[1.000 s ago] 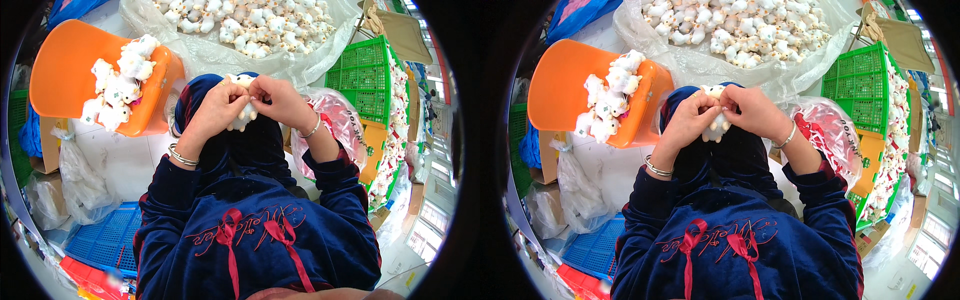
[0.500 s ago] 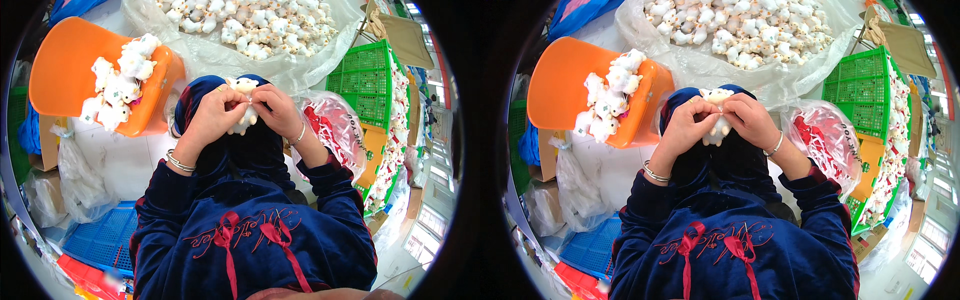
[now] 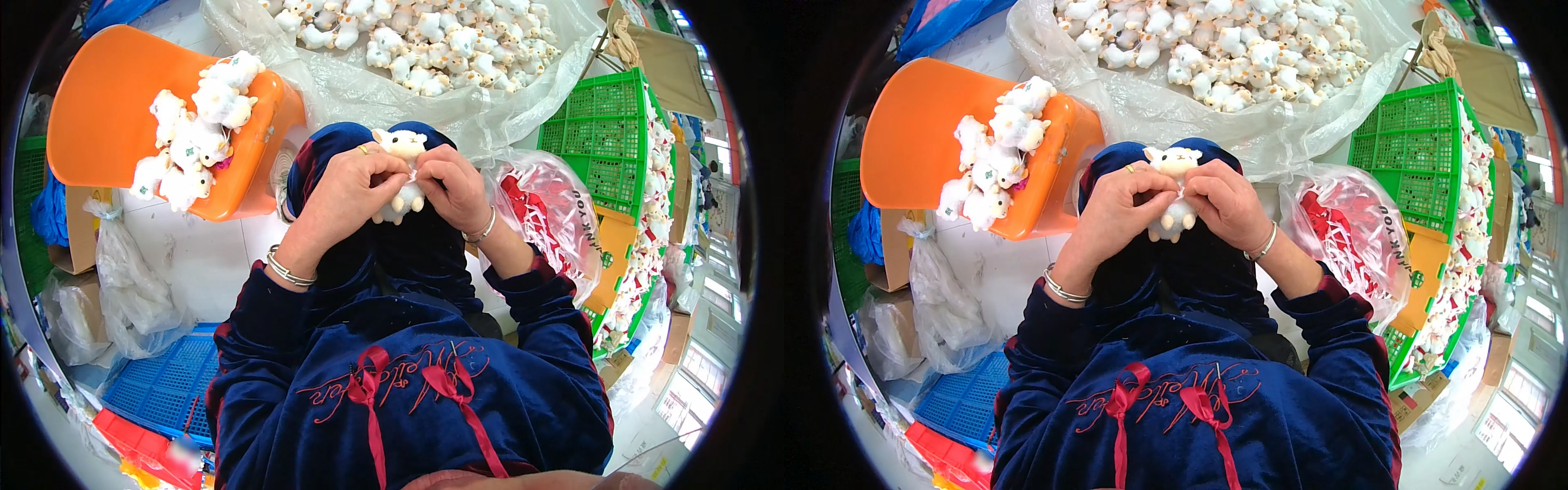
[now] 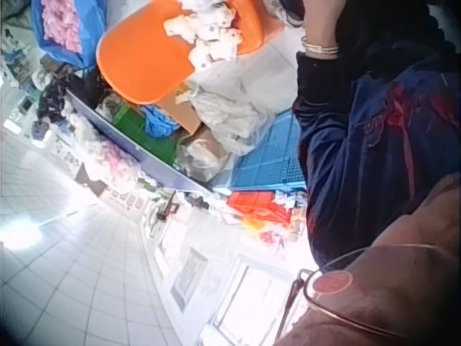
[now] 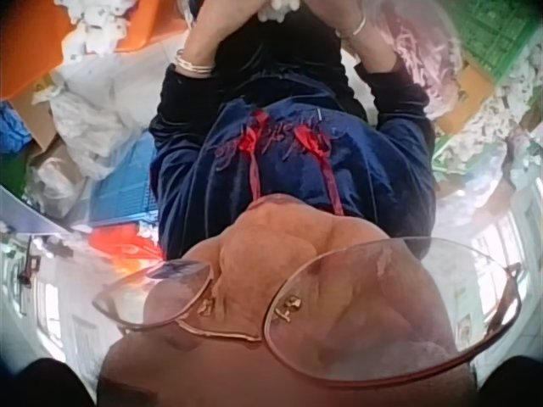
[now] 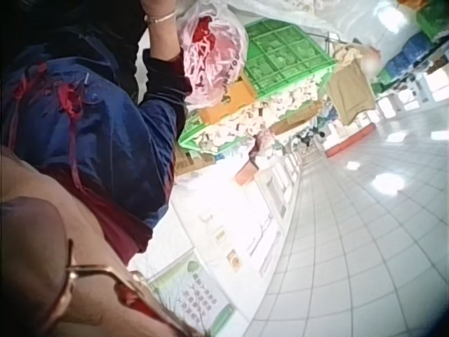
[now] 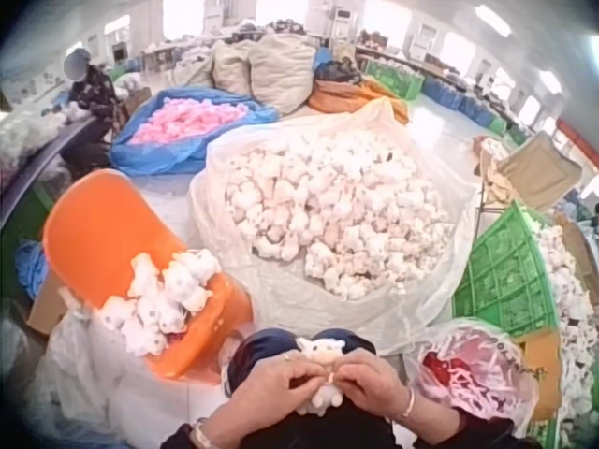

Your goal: The person sits cross-legged on the floor and ties small ribbons around the necks of white plush toys. They pick up each toy, wrap the ribbon, and adjust the bow before placing the finished item into an orange bin.

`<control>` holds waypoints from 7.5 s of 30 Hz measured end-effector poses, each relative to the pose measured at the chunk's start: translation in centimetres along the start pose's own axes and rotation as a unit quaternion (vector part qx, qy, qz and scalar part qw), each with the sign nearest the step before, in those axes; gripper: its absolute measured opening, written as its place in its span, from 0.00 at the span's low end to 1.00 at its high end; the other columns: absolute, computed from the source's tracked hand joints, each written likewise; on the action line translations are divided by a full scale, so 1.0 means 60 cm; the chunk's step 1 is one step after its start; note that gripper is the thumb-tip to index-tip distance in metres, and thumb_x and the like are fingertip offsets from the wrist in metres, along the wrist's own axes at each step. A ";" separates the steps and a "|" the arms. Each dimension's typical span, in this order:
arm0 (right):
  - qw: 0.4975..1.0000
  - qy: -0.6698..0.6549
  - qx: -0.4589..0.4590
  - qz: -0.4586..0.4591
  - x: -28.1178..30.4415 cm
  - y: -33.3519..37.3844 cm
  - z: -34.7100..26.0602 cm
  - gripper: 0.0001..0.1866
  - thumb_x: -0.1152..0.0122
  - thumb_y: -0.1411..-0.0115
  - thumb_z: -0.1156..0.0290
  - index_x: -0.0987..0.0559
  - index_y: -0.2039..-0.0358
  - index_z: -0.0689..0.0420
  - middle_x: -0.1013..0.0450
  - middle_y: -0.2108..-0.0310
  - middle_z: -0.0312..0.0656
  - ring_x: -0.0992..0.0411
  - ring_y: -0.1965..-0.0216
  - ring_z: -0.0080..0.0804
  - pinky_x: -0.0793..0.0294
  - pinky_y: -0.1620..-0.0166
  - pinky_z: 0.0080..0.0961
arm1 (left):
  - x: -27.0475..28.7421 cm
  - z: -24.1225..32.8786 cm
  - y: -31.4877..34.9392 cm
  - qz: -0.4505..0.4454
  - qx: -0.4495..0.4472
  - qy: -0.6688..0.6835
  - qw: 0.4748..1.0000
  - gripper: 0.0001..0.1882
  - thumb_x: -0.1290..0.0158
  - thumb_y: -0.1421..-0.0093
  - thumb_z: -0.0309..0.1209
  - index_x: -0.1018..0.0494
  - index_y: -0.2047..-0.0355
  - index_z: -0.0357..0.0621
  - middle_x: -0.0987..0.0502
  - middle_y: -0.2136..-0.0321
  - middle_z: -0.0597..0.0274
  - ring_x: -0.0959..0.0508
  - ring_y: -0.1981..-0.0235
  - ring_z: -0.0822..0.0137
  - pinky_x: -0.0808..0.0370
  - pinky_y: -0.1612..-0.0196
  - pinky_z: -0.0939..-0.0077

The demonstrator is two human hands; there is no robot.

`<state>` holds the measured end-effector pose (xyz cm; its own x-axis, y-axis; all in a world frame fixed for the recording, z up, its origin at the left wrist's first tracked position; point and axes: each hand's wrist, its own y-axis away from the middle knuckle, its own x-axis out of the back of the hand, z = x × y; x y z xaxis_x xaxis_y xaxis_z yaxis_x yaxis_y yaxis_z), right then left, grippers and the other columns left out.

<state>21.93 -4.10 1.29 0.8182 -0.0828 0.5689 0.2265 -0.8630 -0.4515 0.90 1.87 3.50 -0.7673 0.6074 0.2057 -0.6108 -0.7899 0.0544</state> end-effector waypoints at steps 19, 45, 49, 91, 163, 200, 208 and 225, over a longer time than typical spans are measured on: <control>0.998 0.017 0.045 -0.039 0.009 -0.016 0.004 0.12 0.29 0.47 0.80 0.23 0.64 0.58 0.23 0.64 0.41 0.23 0.65 0.41 0.23 0.64 0.32 | 0.032 0.014 -0.023 -0.082 -0.071 -0.117 0.987 0.10 0.44 0.37 0.33 0.18 0.64 0.39 0.18 0.71 0.46 0.18 0.68 0.47 0.22 0.63 0.61; 0.998 0.015 0.046 -0.040 0.001 -0.024 0.003 0.11 0.29 0.47 0.81 0.23 0.65 0.58 0.23 0.64 0.42 0.23 0.65 0.42 0.22 0.63 0.32 | 0.017 -0.010 -0.003 -0.023 -0.084 -0.127 0.988 0.07 0.44 0.37 0.31 0.23 0.66 0.39 0.20 0.72 0.48 0.18 0.68 0.48 0.22 0.64 0.60; 0.998 0.016 0.041 -0.038 -0.001 -0.024 0.000 0.12 0.29 0.48 0.81 0.23 0.65 0.58 0.23 0.64 0.42 0.23 0.65 0.42 0.22 0.63 0.32 | 0.023 -0.008 -0.005 -0.033 -0.068 -0.103 0.992 0.07 0.43 0.38 0.30 0.23 0.66 0.38 0.20 0.72 0.48 0.19 0.69 0.49 0.22 0.64 0.62; 0.847 -0.231 -0.478 -0.032 0.057 -0.003 -0.021 0.20 0.48 0.26 0.57 0.20 0.61 0.62 0.28 0.74 0.32 0.35 0.75 0.16 0.35 0.69 0.16 | 0.007 -0.021 0.001 0.088 0.133 0.193 0.968 0.27 0.60 0.25 0.49 0.22 0.61 0.39 0.23 0.73 0.67 0.27 0.75 0.80 0.28 0.71 0.85; 0.939 -0.080 -0.329 0.057 -0.029 0.020 -0.089 0.09 0.45 0.29 0.69 0.29 0.64 0.62 0.25 0.74 0.50 0.24 0.73 0.44 0.26 0.68 0.35 | -0.033 0.033 0.043 0.082 0.096 -0.004 0.992 0.07 0.48 0.30 0.26 0.29 0.65 0.34 0.20 0.78 0.53 0.18 0.79 0.69 0.23 0.74 0.73; 0.907 -0.222 -0.348 0.076 -0.012 0.019 -0.076 0.08 0.34 0.36 0.75 0.20 0.59 0.64 0.22 0.66 0.35 0.26 0.64 0.18 0.25 0.59 0.19 | -0.018 -0.008 0.019 0.061 0.123 0.019 0.990 0.16 0.38 0.39 0.38 0.27 0.64 0.35 0.22 0.74 0.61 0.24 0.78 0.75 0.27 0.73 0.78; 0.956 -0.110 -0.250 0.104 -0.029 0.016 -0.081 0.06 0.35 0.40 0.80 0.19 0.62 0.62 0.24 0.67 0.42 0.24 0.67 0.32 0.24 0.61 0.24 | -0.023 -0.014 0.009 0.147 0.038 -0.022 0.988 0.14 0.41 0.34 0.34 0.23 0.72 0.35 0.26 0.74 0.65 0.26 0.72 0.76 0.29 0.70 0.77; 0.996 0.003 -0.068 0.061 0.002 0.019 -0.059 0.10 0.31 0.48 0.84 0.18 0.65 0.58 0.26 0.64 0.41 0.24 0.67 0.37 0.24 0.64 0.28 | -0.026 -0.034 0.014 0.094 0.065 0.100 0.988 0.10 0.44 0.31 0.30 0.25 0.68 0.35 0.27 0.72 0.66 0.29 0.71 0.76 0.30 0.67 0.79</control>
<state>20.42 -6.85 3.31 0.8320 -0.1929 0.5201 0.0527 -0.9059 -0.4203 1.20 0.44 1.22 -0.8958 0.4436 0.0276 -0.4339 -0.8863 0.1621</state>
